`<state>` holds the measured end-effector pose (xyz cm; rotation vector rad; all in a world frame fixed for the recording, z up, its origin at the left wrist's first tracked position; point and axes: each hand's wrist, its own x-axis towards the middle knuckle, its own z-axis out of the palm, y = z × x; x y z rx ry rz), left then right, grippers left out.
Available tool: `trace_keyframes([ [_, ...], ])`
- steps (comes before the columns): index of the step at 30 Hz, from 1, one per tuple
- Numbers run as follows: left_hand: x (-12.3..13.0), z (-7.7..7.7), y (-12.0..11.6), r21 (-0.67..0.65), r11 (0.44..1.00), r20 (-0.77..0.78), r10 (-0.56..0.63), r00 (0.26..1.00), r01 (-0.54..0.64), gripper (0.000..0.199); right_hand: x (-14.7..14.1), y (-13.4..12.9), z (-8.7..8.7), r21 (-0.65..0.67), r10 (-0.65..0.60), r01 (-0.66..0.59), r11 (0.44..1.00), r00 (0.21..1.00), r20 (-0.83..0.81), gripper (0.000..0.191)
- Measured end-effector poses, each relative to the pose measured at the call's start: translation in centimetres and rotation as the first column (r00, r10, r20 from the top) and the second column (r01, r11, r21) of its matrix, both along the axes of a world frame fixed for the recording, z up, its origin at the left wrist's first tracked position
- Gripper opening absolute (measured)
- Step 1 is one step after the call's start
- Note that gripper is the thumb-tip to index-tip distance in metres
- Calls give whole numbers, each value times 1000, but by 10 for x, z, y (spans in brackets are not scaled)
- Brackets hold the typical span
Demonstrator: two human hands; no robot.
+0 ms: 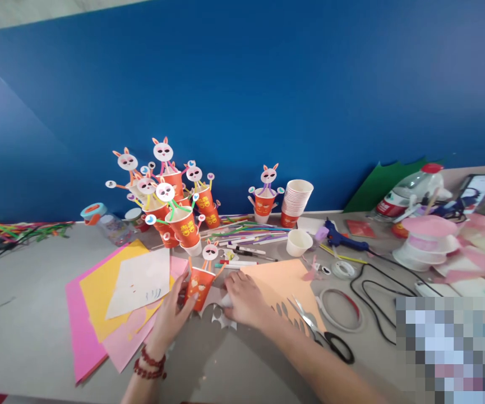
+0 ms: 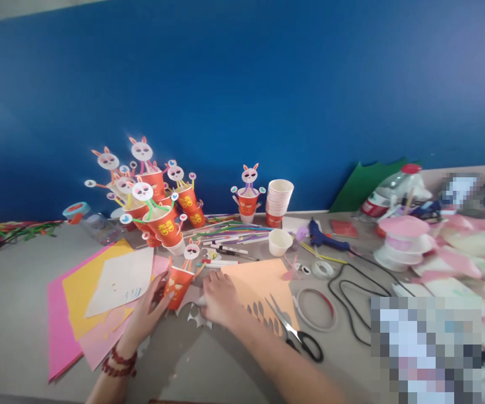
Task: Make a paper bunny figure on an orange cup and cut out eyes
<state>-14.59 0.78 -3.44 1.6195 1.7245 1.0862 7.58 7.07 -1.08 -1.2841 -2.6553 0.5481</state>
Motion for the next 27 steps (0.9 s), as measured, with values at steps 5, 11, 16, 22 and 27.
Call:
trace_keyframes([
  [5,-6,-4,0,-45,999,62,20,998,-17,61,-1,-6,3,-33,-22,20,999,998,-63,46],
  [11,-7,-6,1,-128,992,103,26,994,-13,68,22,-13,7,-283,-209,74,956,852,-481,49],
  [16,2,-6,-1,-108,993,-32,44,999,-47,65,60,-16,-1,-505,-447,66,861,572,-688,40],
  [22,1,-14,-2,1,1000,-354,19,935,-20,61,108,-27,-13,-553,-586,230,801,493,-644,40],
  [27,7,-5,-3,205,978,-491,82,867,24,58,138,-38,-25,-492,-603,351,797,510,-613,43],
])
